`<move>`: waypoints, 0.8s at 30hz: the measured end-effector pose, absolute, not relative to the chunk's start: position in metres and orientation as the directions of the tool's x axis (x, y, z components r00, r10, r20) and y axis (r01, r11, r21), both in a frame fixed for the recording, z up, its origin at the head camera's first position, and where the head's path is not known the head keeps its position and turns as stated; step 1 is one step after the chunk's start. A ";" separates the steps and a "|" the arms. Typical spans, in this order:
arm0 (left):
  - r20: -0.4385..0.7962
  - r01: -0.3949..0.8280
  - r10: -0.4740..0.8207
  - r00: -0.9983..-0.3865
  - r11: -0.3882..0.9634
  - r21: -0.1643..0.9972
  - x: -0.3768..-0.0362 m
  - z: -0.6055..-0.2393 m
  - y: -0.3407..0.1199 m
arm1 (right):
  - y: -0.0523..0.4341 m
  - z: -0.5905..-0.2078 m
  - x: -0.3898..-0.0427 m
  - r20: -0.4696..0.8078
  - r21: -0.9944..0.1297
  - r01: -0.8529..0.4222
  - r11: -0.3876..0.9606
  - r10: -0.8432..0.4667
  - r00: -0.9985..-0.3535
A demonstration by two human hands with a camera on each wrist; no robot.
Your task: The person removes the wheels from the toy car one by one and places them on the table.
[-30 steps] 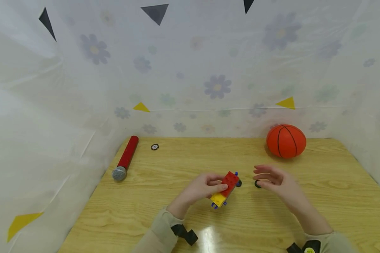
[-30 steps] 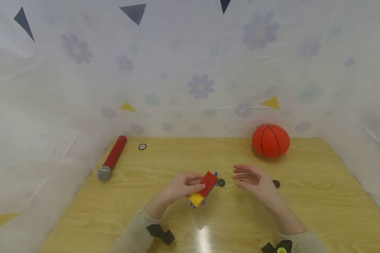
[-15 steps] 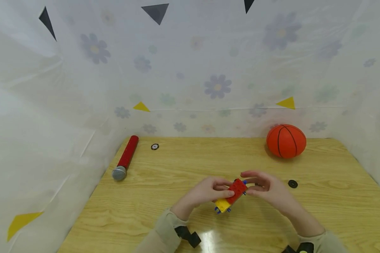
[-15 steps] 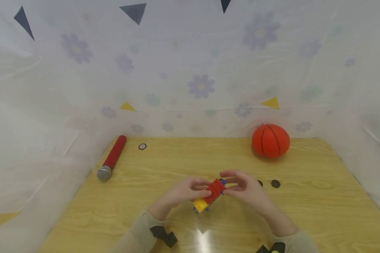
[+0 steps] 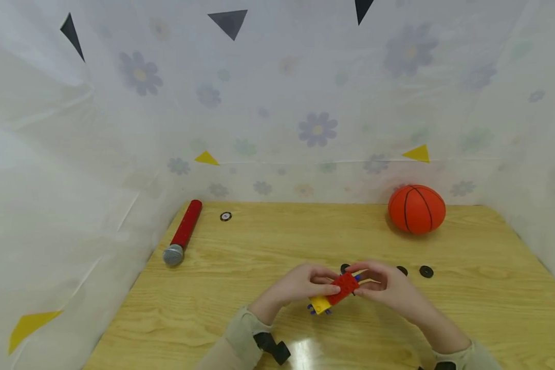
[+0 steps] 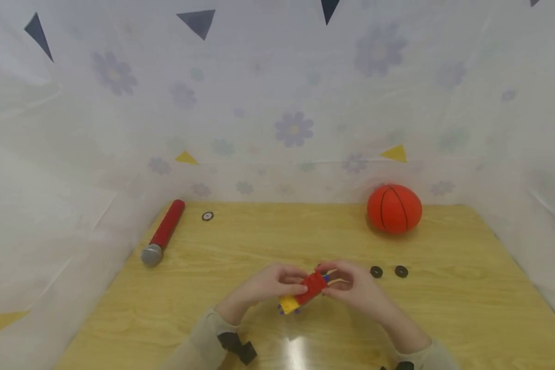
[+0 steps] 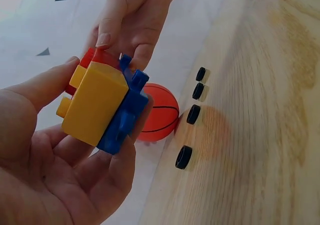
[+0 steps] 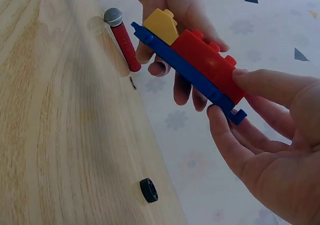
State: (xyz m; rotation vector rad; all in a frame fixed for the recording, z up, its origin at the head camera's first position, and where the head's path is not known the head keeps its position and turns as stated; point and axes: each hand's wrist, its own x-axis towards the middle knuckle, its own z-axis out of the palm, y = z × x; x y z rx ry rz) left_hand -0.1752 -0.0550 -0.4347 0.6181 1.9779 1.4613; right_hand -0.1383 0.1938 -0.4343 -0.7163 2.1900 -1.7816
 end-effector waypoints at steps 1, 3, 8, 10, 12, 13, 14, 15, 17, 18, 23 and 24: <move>-0.186 0.024 0.679 -0.711 0.288 0.957 -0.176 -0.436 -0.056 | 0.193 -0.435 -0.138 0.126 -0.964 -0.226 0.143 -0.502 -0.856; -0.177 0.039 0.688 -0.704 0.287 0.957 -0.177 -0.437 -0.057 | 0.192 -0.436 -0.137 0.123 -0.963 -0.223 0.150 -0.490 -0.863; -0.134 0.094 0.683 -0.718 0.286 0.954 -0.181 -0.439 -0.063 | 0.191 -0.438 -0.135 0.131 -0.958 -0.224 0.178 -0.424 -0.896; -0.119 0.108 0.671 -0.731 0.286 0.952 -0.182 -0.439 -0.066 | 0.192 -0.438 -0.135 0.132 -0.955 -0.222 0.198 -0.387 -0.913; -0.106 0.124 0.661 -0.743 0.292 0.948 -0.183 -0.438 -0.069 | 0.193 -0.439 -0.135 0.120 -0.955 -0.204 0.217 -0.349 -0.929; -0.103 0.125 0.656 -0.748 0.291 0.949 -0.183 -0.438 -0.070 | 0.194 -0.439 -0.135 0.108 -0.955 -0.191 0.227 -0.333 -0.937; -0.100 0.122 0.652 -0.752 0.286 0.950 -0.183 -0.438 -0.071 | 0.195 -0.439 -0.135 0.095 -0.956 -0.177 0.235 -0.322 -0.942; -0.101 0.119 0.646 -0.757 0.288 0.950 -0.183 -0.438 -0.072 | 0.196 -0.440 -0.135 0.081 -0.958 -0.161 0.237 -0.316 -0.945; -0.097 0.122 0.641 -0.762 0.289 0.950 -0.183 -0.440 -0.074 | 0.198 -0.442 -0.135 0.045 -0.962 -0.124 0.242 -0.308 -0.950; -0.100 0.118 0.638 -0.764 0.290 0.950 -0.182 -0.442 -0.075 | 0.198 -0.444 -0.135 0.031 -0.964 -0.110 0.240 -0.311 -0.950; -0.110 0.146 0.634 -0.766 0.337 0.930 -0.180 -0.447 -0.079 | 0.197 -0.453 -0.132 -0.013 -0.971 -0.068 0.227 -0.335 -0.942; -0.114 0.150 0.631 -0.767 0.349 0.925 -0.180 -0.448 -0.081 | 0.196 -0.454 -0.132 -0.019 -0.972 -0.062 0.228 -0.336 -0.942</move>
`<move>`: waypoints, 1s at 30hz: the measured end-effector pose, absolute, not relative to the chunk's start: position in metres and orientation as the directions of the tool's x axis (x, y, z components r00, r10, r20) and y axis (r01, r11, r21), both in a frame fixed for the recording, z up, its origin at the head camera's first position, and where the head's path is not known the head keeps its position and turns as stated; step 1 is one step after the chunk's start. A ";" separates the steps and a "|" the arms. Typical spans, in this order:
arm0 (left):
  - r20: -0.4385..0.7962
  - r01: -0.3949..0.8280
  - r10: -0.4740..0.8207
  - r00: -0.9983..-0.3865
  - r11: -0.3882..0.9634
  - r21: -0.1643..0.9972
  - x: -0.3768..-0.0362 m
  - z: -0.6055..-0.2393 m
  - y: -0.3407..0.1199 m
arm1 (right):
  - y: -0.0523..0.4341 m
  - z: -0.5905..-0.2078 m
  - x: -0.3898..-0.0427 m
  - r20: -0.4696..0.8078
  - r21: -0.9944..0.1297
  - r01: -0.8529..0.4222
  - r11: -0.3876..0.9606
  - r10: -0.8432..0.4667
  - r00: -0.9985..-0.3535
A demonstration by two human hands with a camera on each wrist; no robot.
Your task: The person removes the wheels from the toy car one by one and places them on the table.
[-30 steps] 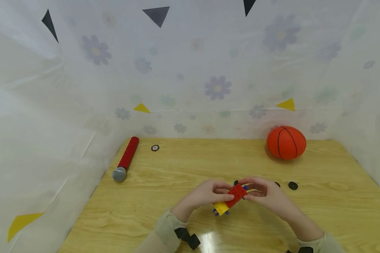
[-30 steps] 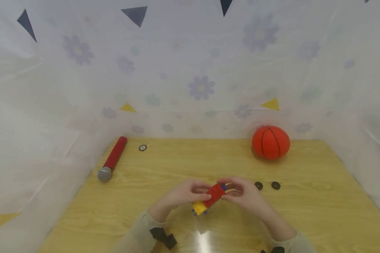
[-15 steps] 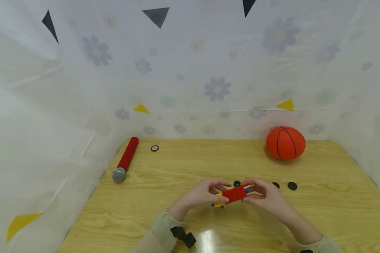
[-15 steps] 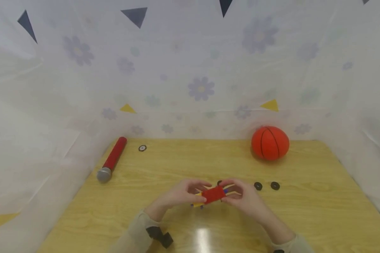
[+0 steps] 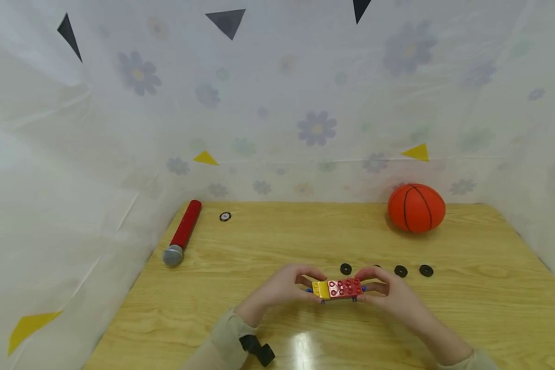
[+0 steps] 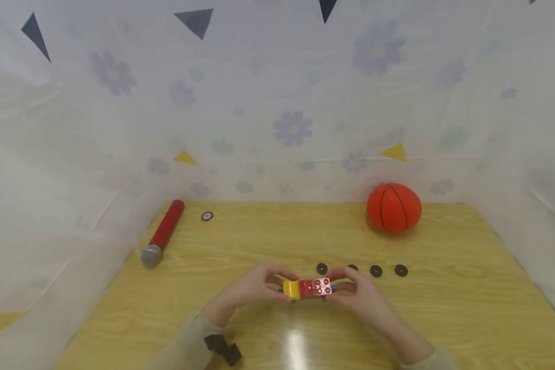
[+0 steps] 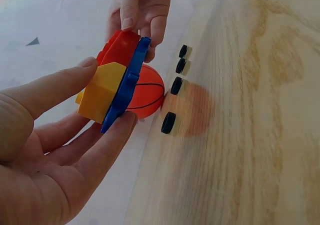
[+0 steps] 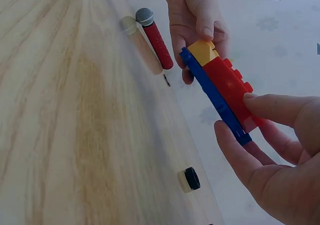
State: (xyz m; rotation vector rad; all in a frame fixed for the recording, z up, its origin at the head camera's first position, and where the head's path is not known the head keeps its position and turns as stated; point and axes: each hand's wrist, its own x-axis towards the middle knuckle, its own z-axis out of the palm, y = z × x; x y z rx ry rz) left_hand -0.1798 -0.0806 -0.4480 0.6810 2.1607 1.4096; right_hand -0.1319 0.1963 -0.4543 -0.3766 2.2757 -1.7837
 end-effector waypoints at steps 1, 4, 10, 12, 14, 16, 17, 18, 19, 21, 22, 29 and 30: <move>-0.117 0.155 0.629 -0.768 0.360 0.920 -0.180 -0.449 -0.082 | 0.196 -0.456 -0.132 -0.023 -0.971 -0.058 0.232 -0.333 -0.943; -0.133 0.154 0.615 -0.777 0.390 0.908 -0.180 -0.452 -0.085 | 0.194 -0.460 -0.131 -0.030 -0.966 -0.057 0.252 -0.330 -0.943; -0.162 0.130 0.593 -0.788 0.418 0.899 -0.179 -0.458 -0.089 | 0.193 -0.470 -0.131 -0.063 -0.966 -0.028 0.255 -0.343 -0.937; -0.165 0.129 0.592 -0.789 0.423 0.897 -0.178 -0.460 -0.089 | 0.192 -0.473 -0.131 -0.072 -0.964 -0.024 0.265 -0.345 -0.936; -0.161 0.138 0.590 -0.791 0.429 0.893 -0.177 -0.461 -0.089 | 0.192 -0.476 -0.130 -0.076 -0.961 -0.024 0.277 -0.346 -0.935; -0.159 0.146 0.587 -0.794 0.438 0.887 -0.176 -0.462 -0.088 | 0.192 -0.478 -0.130 -0.082 -0.956 -0.025 0.292 -0.348 -0.934; -0.161 0.148 0.583 -0.796 0.446 0.883 -0.176 -0.463 -0.088 | 0.192 -0.479 -0.130 -0.086 -0.954 -0.025 0.300 -0.349 -0.933; -0.160 0.154 0.580 -0.798 0.454 0.878 -0.176 -0.464 -0.087 | 0.192 -0.480 -0.130 -0.088 -0.951 -0.026 0.308 -0.350 -0.933; -0.163 0.156 0.578 -0.800 0.462 0.873 -0.175 -0.465 -0.087 | 0.192 -0.481 -0.130 -0.088 -0.949 -0.030 0.313 -0.355 -0.931; -0.166 0.159 0.576 -0.800 0.471 0.868 -0.175 -0.466 -0.086 | 0.192 -0.482 -0.130 -0.084 -0.944 -0.041 0.328 -0.359 -0.929; -0.168 0.161 0.577 -0.799 0.475 0.865 -0.174 -0.466 -0.086 | 0.192 -0.482 -0.129 -0.081 -0.940 -0.049 0.338 -0.360 -0.930; -0.170 0.187 0.580 -0.796 0.503 0.844 -0.174 -0.468 -0.086 | 0.192 -0.483 -0.129 -0.071 -0.919 -0.080 0.387 -0.361 -0.930; -0.168 0.193 0.579 -0.798 0.510 0.838 -0.174 -0.468 -0.086 | 0.192 -0.484 -0.130 -0.073 -0.914 -0.082 0.398 -0.358 -0.931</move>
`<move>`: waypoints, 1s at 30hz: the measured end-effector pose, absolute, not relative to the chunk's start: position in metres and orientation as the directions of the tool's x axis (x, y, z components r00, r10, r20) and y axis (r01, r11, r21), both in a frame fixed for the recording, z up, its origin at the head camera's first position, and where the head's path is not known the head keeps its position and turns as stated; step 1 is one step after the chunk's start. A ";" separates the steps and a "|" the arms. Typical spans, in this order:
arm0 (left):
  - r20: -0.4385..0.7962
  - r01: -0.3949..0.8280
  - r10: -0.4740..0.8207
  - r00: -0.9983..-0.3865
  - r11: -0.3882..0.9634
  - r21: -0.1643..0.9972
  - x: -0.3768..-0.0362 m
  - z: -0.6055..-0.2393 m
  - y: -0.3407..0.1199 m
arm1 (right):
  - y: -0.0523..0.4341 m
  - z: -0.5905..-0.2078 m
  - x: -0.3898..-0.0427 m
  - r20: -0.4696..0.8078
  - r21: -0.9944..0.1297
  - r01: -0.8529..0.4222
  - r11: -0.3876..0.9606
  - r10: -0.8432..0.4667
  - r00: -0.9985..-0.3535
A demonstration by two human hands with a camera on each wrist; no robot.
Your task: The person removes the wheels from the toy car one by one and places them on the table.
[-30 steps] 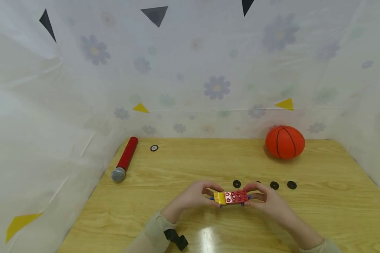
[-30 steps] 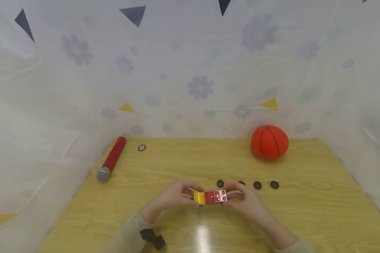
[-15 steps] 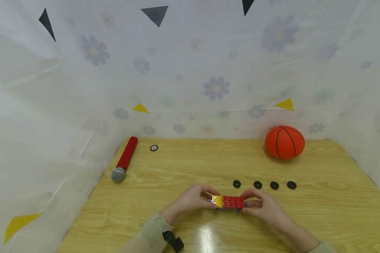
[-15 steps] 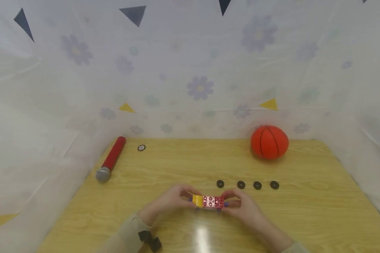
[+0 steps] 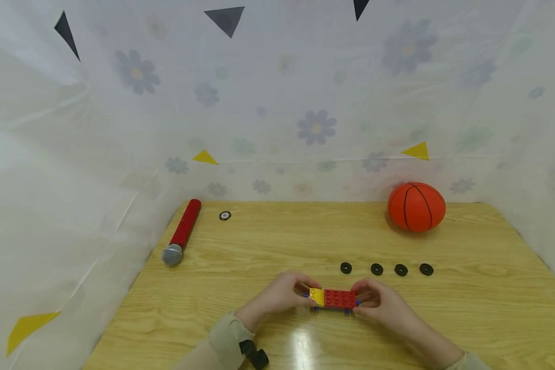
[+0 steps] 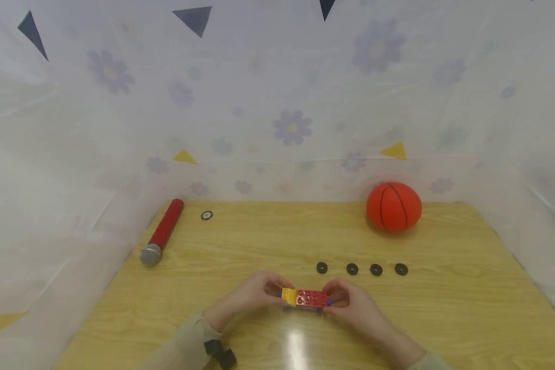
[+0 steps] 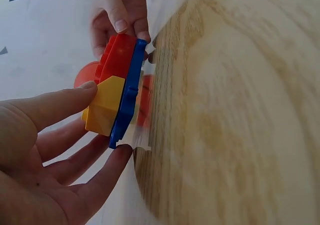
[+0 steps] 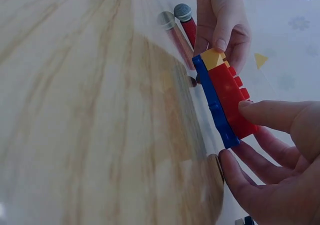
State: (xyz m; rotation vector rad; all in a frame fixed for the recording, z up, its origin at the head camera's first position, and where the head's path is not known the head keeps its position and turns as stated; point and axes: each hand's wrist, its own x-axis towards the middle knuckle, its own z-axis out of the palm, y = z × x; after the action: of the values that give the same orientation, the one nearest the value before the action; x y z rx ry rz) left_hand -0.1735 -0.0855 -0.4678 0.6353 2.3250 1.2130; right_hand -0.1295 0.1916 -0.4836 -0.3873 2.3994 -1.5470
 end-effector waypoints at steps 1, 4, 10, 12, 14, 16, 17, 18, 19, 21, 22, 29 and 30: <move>-0.168 0.199 0.578 -0.799 0.517 0.832 -0.173 -0.468 -0.085 | 0.192 -0.484 -0.130 -0.073 -0.908 -0.085 0.410 -0.356 -0.932; -0.168 0.213 0.572 -0.803 0.539 0.815 -0.173 -0.467 -0.084 | 0.192 -0.486 -0.131 -0.069 -0.894 -0.100 0.437 -0.355 -0.932; -0.178 0.215 0.567 -0.804 0.557 0.802 -0.171 -0.468 -0.083 | 0.191 -0.488 -0.130 -0.062 -0.880 -0.114 0.462 -0.349 -0.935; -0.184 0.208 0.563 -0.806 0.558 0.803 -0.171 -0.468 -0.083 | 0.191 -0.488 -0.129 -0.063 -0.878 -0.114 0.465 -0.347 -0.936; -0.188 0.199 0.563 -0.805 0.555 0.808 -0.171 -0.469 -0.084 | 0.191 -0.488 -0.129 -0.068 -0.878 -0.109 0.467 -0.347 -0.936; -0.190 0.193 0.562 -0.805 0.551 0.812 -0.171 -0.470 -0.084 | 0.191 -0.488 -0.129 -0.076 -0.874 -0.103 0.475 -0.342 -0.937; -0.192 0.189 0.563 -0.804 0.547 0.816 -0.171 -0.470 -0.084 | 0.191 -0.488 -0.129 -0.078 -0.872 -0.101 0.479 -0.340 -0.937; -0.191 0.187 0.564 -0.803 0.544 0.818 -0.171 -0.471 -0.084 | 0.191 -0.488 -0.129 -0.081 -0.871 -0.099 0.482 -0.339 -0.937; -0.191 0.186 0.566 -0.802 0.541 0.820 -0.171 -0.472 -0.085 | 0.190 -0.488 -0.129 -0.083 -0.870 -0.097 0.484 -0.338 -0.937; -0.192 0.185 0.568 -0.801 0.539 0.822 -0.171 -0.473 -0.084 | 0.190 -0.488 -0.129 -0.087 -0.867 -0.094 0.490 -0.334 -0.938; -0.192 0.186 0.568 -0.800 0.539 0.821 -0.171 -0.473 -0.084 | 0.190 -0.488 -0.129 -0.090 -0.864 -0.092 0.495 -0.332 -0.939; -0.190 0.198 0.577 -0.794 0.541 0.818 -0.172 -0.473 -0.085 | 0.189 -0.486 -0.127 -0.096 -0.860 -0.085 0.504 -0.322 -0.942; -0.189 0.198 0.578 -0.794 0.539 0.818 -0.173 -0.474 -0.085 | 0.189 -0.486 -0.127 -0.094 -0.861 -0.087 0.502 -0.324 -0.941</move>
State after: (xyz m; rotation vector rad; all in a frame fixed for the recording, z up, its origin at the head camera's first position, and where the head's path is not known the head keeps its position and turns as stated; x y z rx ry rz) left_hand -0.1729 -0.0852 -0.4736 0.6316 2.3384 1.1630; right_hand -0.1273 0.1893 -0.4856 -0.3492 2.5036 -1.4139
